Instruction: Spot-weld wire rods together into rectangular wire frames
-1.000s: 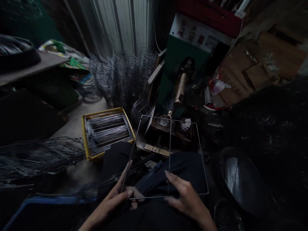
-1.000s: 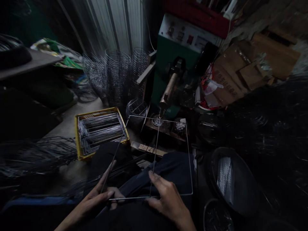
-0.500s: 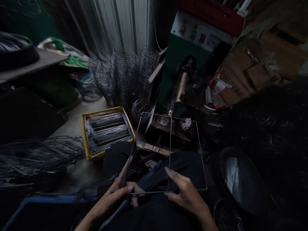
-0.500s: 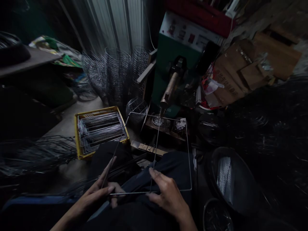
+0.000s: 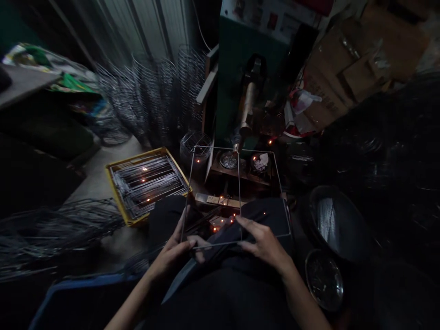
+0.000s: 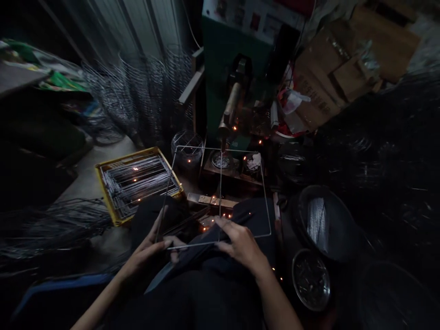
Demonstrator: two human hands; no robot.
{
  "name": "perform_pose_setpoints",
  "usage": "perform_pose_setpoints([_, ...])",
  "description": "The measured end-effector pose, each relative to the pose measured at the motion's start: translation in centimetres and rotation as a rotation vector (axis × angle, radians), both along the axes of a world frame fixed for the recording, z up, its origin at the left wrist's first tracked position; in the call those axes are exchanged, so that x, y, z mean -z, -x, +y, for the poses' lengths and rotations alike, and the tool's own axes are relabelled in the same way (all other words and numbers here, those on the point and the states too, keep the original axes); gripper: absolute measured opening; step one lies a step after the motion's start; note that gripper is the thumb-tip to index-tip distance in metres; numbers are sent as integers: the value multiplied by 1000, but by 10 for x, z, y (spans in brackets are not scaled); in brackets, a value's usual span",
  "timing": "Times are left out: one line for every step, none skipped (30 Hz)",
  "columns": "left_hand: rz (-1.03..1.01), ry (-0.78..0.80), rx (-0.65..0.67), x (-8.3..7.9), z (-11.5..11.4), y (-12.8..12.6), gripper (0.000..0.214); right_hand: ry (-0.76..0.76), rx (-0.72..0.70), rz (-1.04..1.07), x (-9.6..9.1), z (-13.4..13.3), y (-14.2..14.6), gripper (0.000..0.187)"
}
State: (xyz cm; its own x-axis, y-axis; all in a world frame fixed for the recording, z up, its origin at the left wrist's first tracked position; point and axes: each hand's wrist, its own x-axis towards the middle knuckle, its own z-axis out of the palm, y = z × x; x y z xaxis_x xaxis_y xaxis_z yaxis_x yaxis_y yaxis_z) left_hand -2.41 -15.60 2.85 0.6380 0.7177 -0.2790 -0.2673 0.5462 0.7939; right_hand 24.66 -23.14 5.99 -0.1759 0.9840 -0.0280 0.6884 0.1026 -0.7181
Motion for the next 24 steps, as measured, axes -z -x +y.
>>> perform_pose_setpoints([-22,-27,-9,1,8,-4,94,-28,12,-24,2,7,-3,77])
perform_pose_setpoints([-42,-56,-18,2,17,-9,97,-54,22,-49,4,16,-6,75])
perform_pose_setpoints([-57,-80,-22,1,28,-14,100,-76,32,-74,6,28,-11,73])
perform_pose_setpoints([-66,-98,-26,1,41,-21,102,-99,48,-100,6,43,-16,72])
perform_pose_setpoints([-72,-111,-37,-1,55,-27,102,-125,68,-130,5,59,-22,72])
perform_pose_setpoints([-77,-121,-50,-2,70,-34,100,-155,93,-163,3,76,-29,72])
perform_pose_setpoints([-81,-128,-62,-4,86,-40,98,-185,119,-201,-1,94,-36,71])
perform_pose_setpoints([-86,-135,-71,-5,103,-47,94,-214,145,-245,-5,112,-43,70])
perform_pose_setpoints([-96,-145,-77,-6,120,-52,91,-235,168,-293,-9,129,-50,69])
perform_pose_setpoints([-110,-158,-77,-5,137,-57,87,-249,186,-339,-14,145,-57,68])
perform_pose_setpoints([-128,-171,-70,-4,154,-62,85,-257,198,-378,-19,159,-64,67])
perform_pose_setpoints([-146,-180,-62,-2,169,-66,84,-264,203,-406,-22,172,-71,65])
perform_pose_setpoints([-163,-184,-59,0,183,-69,83,-272,199,-417,-25,184,-78,61])
perform_pose_setpoints([-179,-180,-60,3,196,-72,83,-282,187,-414,-26,194,-83,57])
perform_pose_setpoints([-194,-169,-64,6,207,-74,85,-295,173,-400,-26,203,-89,52])
perform_pose_setpoints([-205,-156,-70,9,217,-76,87,-310,162,-380,-25,211,-93,47])
perform_pose_setpoints([-212,-145,-77,11,225,-78,90,-323,155,-359,-23,218,-97,43])
perform_pose_setpoints([-216,-137,-83,13,231,-80,93,-334,151,-338,-21,225,-100,41])
perform_pose_setpoints([-218,-134,-86,14,237,-81,95,-345,151,-320,-19,230,-102,40])
perform_pose_setpoints([-218,-136,-88,14,241,-82,96,-356,152,-305,-17,235,-104,40])
perform_pose_setpoints([-215,-139,-86,13,244,-83,96,-367,149,-292,-15,239,-106,40])
perform_pose_setpoints([-214,-144,-87,12,247,-84,95,-373,143,-282,-13,242,-107,40])
perform_pose_setpoints([-212,-147,-89,11,249,-85,95,-376,135,-275,-12,245,-108,41])
perform_pose_setpoints([-209,-148,-90,10,251,-85,94,-379,131,-270,-11,247,-109,40])
